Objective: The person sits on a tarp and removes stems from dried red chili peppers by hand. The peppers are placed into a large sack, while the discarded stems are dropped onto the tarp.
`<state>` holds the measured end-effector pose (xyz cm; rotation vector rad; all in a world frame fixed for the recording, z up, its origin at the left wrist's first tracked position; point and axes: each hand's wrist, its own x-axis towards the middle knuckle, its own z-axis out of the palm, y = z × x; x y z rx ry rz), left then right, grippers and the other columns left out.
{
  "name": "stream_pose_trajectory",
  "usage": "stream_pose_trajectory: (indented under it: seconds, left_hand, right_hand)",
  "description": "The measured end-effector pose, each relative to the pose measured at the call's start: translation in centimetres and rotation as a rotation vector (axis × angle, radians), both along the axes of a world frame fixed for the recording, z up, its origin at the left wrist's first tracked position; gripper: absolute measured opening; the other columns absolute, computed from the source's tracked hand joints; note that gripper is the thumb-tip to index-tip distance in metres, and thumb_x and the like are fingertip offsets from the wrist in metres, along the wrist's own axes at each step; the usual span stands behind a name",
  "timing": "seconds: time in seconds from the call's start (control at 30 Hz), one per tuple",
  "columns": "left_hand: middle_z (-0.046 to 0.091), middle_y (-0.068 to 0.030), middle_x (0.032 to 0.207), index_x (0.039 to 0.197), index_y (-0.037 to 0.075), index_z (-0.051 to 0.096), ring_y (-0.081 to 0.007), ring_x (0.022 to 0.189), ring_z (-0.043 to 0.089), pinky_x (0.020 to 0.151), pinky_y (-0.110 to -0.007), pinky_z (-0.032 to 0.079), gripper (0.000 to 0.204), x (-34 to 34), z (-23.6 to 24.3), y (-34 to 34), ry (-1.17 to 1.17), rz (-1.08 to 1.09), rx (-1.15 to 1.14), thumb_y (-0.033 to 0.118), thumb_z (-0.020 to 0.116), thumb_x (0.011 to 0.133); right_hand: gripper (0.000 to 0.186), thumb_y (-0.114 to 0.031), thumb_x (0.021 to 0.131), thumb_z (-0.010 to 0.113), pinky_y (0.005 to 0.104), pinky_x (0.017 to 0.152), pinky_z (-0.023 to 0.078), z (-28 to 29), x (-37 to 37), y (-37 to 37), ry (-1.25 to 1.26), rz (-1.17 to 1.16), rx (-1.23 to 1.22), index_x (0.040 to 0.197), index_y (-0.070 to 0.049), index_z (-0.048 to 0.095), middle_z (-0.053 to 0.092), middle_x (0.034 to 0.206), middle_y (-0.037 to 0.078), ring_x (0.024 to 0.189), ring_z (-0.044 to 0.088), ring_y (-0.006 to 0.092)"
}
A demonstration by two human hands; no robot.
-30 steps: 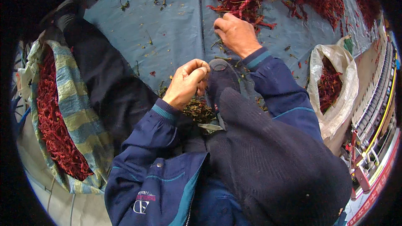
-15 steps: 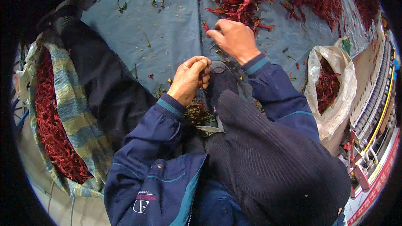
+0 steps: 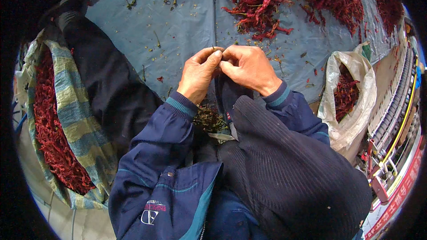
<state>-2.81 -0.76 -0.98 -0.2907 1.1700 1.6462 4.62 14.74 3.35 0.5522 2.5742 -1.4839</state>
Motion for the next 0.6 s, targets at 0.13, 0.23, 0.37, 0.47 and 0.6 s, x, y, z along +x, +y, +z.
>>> stream_pose_trajectory:
  seconds: [0.13,0.23,0.37,0.47,0.6]
  left_hand:
    - [0.070,-0.0061,0.101,0.118,-0.002,0.066,-0.0140,0.088,0.067,0.077,-0.029,0.057,0.029,-0.2,2.0,-0.2,0.144,-0.172,-0.092,0.020,0.065,0.099]
    - [0.070,-0.0028,0.095,0.111,-0.002,0.069,-0.0096,0.083,0.063,0.073,-0.026,0.053,0.023,-0.1,2.2,-0.5,0.323,-0.295,-0.095,0.017,0.066,0.099]
    - [0.070,-0.0029,0.090,0.106,-0.003,0.070,-0.0087,0.078,0.062,0.070,-0.025,0.052,0.020,-0.1,3.1,-0.3,0.423,-0.314,-0.143,0.014,0.067,0.097]
    - [0.070,-0.0029,0.087,0.103,-0.003,0.071,-0.0088,0.076,0.061,0.069,-0.025,0.051,0.018,-0.2,3.3,-0.2,0.536,-0.349,-0.150,0.014,0.068,0.096]
    - [0.070,-0.0030,0.084,0.098,-0.003,0.071,-0.0089,0.075,0.061,0.069,-0.025,0.052,0.016,-1.5,4.3,-0.6,0.465,-0.437,-0.046,0.013,0.069,0.095]
  right_hand:
    - [0.016,-0.016,0.089,0.073,0.0266,0.066,0.052,0.0,-0.4,0.5,0.061,-0.182,-0.271,0.091,0.000,0.072,0.070,0.082,0.005,0.073,0.064,0.0100]
    - [0.016,-0.016,0.089,0.072,0.0286,0.068,0.052,-0.2,-0.2,0.8,0.046,-0.108,-0.387,0.091,0.000,0.073,0.071,0.081,0.009,0.076,0.066,0.0140]
    - [0.016,-0.017,0.090,0.073,0.0293,0.065,0.051,0.3,0.6,0.7,0.119,-0.112,-0.232,0.091,-0.001,0.074,0.070,0.078,0.005,0.073,0.065,0.0115]
    - [0.018,-0.019,0.093,0.071,0.0272,0.060,0.051,0.3,1.2,0.1,0.059,-0.237,-0.318,0.090,-0.002,0.074,0.071,0.078,0.004,0.066,0.064,0.0119]
    - [0.019,-0.021,0.096,0.069,0.0240,0.055,0.051,0.5,1.7,0.6,-0.147,-0.402,-0.858,0.092,-0.002,0.071,0.070,0.078,0.003,0.061,0.063,0.0100]
